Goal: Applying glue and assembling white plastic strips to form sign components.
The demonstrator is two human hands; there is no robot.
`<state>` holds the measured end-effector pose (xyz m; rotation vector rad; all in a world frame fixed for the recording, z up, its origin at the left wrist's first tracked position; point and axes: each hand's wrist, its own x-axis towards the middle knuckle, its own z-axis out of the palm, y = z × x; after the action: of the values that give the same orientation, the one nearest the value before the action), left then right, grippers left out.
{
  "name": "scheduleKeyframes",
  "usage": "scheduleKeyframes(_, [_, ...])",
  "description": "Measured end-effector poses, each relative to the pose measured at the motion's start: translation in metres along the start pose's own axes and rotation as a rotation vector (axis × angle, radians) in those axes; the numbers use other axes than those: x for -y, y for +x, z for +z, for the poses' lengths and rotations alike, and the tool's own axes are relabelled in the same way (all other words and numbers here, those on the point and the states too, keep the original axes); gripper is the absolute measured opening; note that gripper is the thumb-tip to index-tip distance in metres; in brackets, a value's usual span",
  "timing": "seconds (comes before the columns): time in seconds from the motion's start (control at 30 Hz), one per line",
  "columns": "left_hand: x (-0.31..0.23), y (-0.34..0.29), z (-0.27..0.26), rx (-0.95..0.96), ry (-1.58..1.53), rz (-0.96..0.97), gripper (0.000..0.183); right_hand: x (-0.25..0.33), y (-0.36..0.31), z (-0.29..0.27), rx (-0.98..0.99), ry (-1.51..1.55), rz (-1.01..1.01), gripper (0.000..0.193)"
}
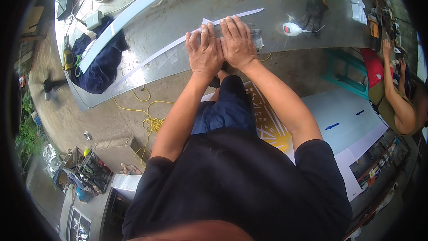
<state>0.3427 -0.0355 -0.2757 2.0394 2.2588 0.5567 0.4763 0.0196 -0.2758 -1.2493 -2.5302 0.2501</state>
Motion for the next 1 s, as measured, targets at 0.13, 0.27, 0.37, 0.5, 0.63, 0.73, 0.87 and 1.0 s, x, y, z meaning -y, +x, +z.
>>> scheduleKeyframes(0.13, [-0.0005, 0.0000, -0.0005, 0.004, -0.010, -0.006, 0.055, 0.0009, -0.0004, -0.0009, 0.015, 0.023, 0.013, 0.055])
scheduleKeyframes(0.27, [-0.0010, 0.0004, -0.0009, -0.002, 0.000, -0.003, 0.055, 0.0008, -0.0002, -0.0012, 0.019, 0.024, 0.014, 0.055])
scheduleKeyframes(0.37, [-0.0007, 0.0003, -0.0007, 0.001, 0.000, -0.003, 0.055, 0.0004, -0.0001, -0.0006, 0.017, 0.024, 0.011, 0.055])
scheduleKeyframes(0.5, [-0.0009, 0.0005, -0.0008, -0.001, -0.002, -0.003, 0.055, 0.0002, -0.0005, -0.0010, 0.010, 0.020, 0.006, 0.055])
scheduleKeyframes(0.63, [-0.0005, -0.0003, 0.0002, -0.012, 0.000, -0.003, 0.055, 0.0008, -0.0007, 0.0002, 0.019, 0.024, 0.011, 0.056])
scheduleKeyframes(0.73, [-0.0009, 0.0003, 0.0004, -0.021, 0.002, -0.002, 0.055, -0.0014, -0.0008, 0.0014, -0.003, 0.015, 0.001, 0.056])
scheduleKeyframes(0.87, [-0.0008, 0.0001, -0.0001, -0.014, 0.009, -0.001, 0.055, 0.0000, -0.0002, 0.0005, 0.003, 0.013, 0.005, 0.056])
scheduleKeyframes(1.0, [-0.0005, 0.0002, -0.0004, -0.011, 0.002, -0.003, 0.055, 0.0010, 0.0002, -0.0018, 0.014, 0.027, 0.009, 0.056])
